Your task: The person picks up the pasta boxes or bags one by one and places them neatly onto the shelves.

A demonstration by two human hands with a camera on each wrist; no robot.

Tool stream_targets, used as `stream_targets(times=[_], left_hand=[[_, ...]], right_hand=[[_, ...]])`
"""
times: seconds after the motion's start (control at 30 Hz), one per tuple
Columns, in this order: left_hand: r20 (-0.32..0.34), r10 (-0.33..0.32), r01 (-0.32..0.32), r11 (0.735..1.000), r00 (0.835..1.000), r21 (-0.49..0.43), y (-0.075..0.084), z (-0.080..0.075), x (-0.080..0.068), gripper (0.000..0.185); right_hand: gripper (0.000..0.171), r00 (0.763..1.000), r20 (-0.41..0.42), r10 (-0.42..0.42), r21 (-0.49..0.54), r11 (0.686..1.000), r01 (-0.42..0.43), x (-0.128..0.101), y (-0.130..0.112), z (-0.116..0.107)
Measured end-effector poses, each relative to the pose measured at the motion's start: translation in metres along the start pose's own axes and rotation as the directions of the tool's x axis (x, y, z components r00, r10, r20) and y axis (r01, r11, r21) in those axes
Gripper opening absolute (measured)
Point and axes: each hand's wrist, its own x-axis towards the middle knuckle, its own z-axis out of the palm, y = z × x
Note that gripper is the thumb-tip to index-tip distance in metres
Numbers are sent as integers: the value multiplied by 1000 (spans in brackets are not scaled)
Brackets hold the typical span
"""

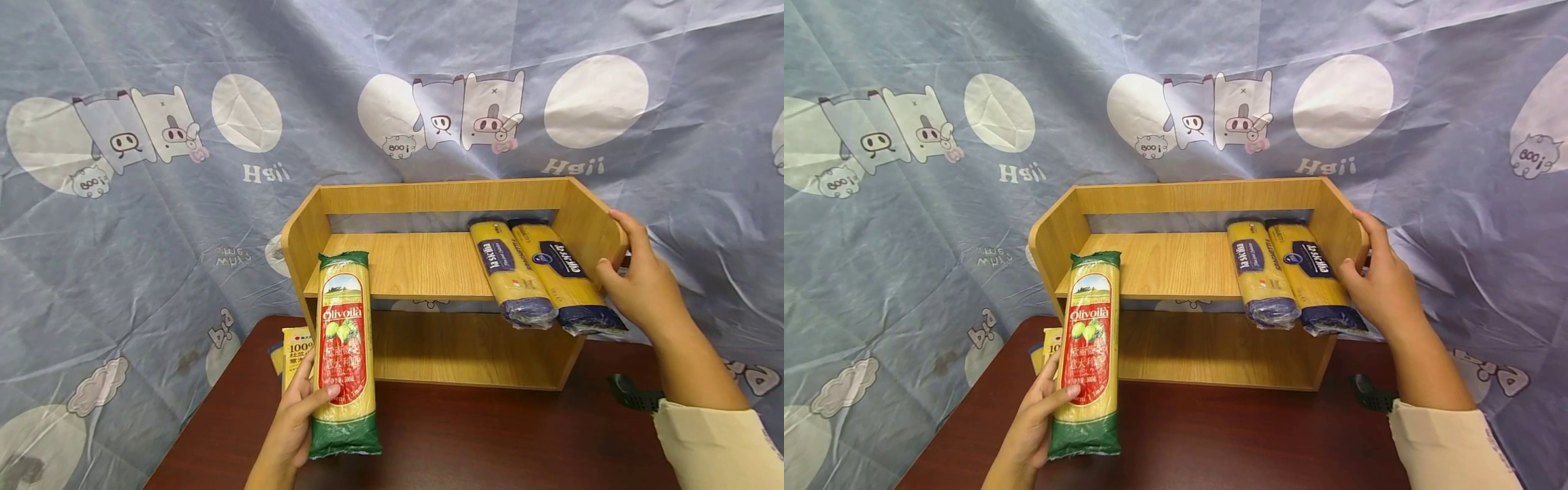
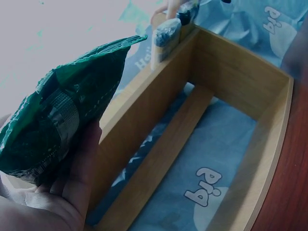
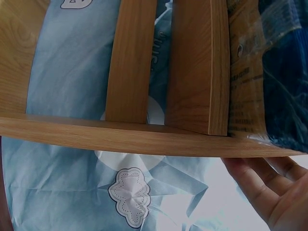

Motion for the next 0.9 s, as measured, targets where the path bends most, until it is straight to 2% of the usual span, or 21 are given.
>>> stream_targets(times=[0.2, 0.6, 0.9], left_hand=[[25, 9, -9, 1000, 1000, 1, 3, 1, 3, 75], [-10, 1, 0, 999, 1000, 41, 11, 7, 16, 77], [-11, -11, 11, 999, 1000, 33, 19, 11, 24, 73]], right_hand=[[78, 1000, -3, -3, 5, 1000, 3, 0, -1, 1], [78, 1000, -16, -5, 6, 1000, 5, -1, 0, 1], [78, 1000, -14, -2, 3, 1000, 2, -1, -1, 1]])
